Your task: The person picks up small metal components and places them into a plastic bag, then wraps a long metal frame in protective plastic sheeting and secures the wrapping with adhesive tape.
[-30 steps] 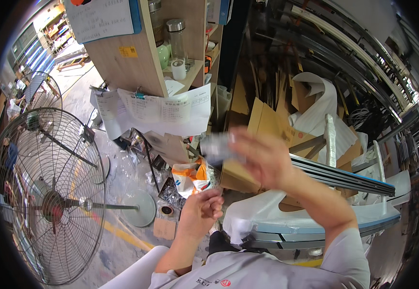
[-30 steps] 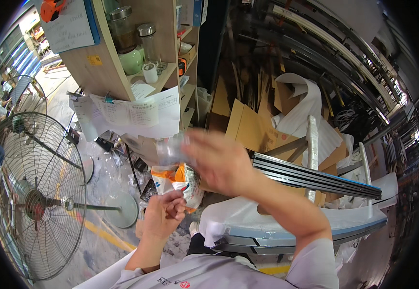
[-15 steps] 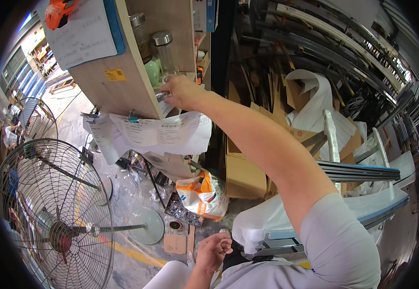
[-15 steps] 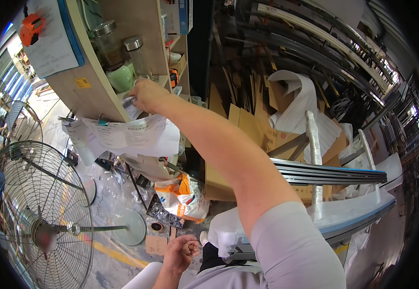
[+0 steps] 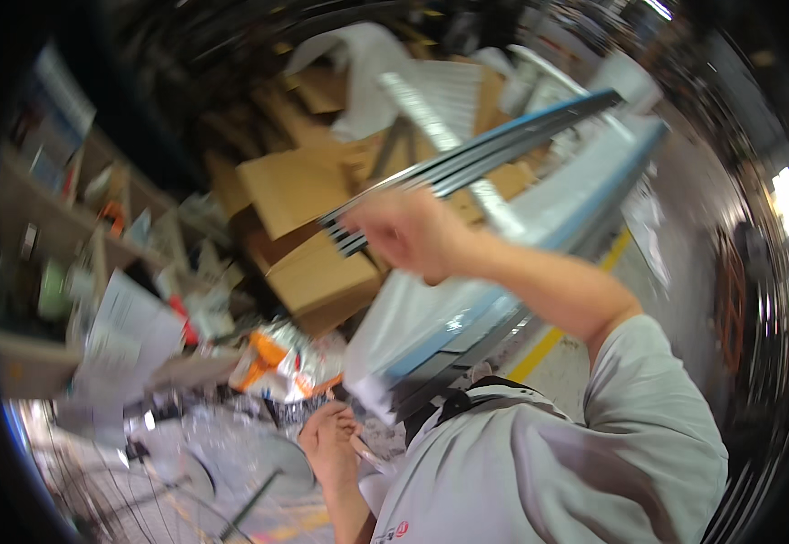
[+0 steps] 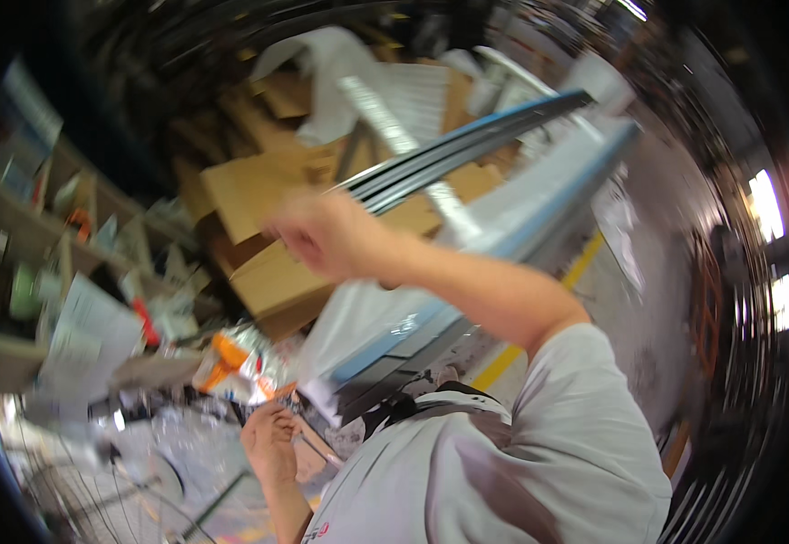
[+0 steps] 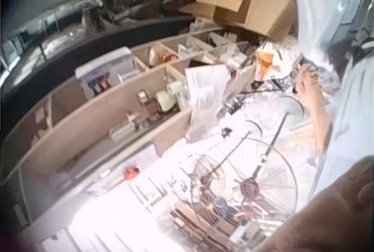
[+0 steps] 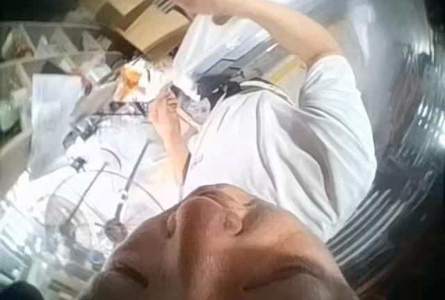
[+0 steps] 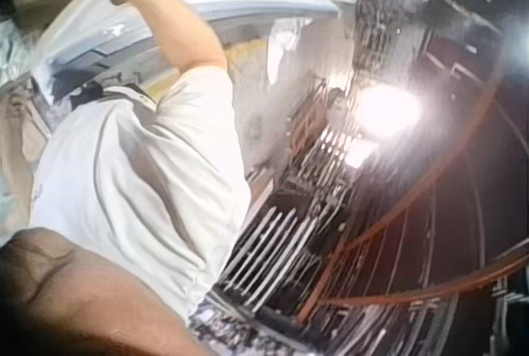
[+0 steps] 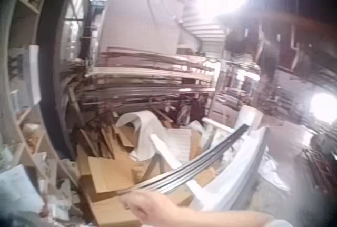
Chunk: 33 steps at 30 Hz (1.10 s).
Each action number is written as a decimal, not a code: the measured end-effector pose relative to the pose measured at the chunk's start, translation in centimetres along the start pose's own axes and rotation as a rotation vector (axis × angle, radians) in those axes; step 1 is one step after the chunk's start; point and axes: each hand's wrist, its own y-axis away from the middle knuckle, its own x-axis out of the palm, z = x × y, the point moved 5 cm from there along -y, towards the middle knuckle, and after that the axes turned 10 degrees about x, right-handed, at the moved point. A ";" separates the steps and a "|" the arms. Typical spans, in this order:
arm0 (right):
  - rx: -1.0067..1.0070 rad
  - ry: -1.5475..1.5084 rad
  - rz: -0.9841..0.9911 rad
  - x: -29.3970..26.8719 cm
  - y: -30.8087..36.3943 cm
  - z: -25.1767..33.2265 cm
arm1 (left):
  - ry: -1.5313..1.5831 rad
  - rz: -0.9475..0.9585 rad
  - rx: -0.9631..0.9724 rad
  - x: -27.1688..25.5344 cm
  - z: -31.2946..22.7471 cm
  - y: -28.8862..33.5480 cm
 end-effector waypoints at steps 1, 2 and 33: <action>0.082 0.025 0.015 -2.1 5.5 -2.7 | -0.050 0.051 0.014 1.8 0.7 -0.4; 0.238 0.080 0.040 -3.8 12.2 -5.7 | -0.113 0.106 0.005 3.9 1.6 -0.8; 1.318 -0.134 -0.541 -51.8 69.3 -31.9 | -0.747 1.024 0.070 88.0 47.2 -10.9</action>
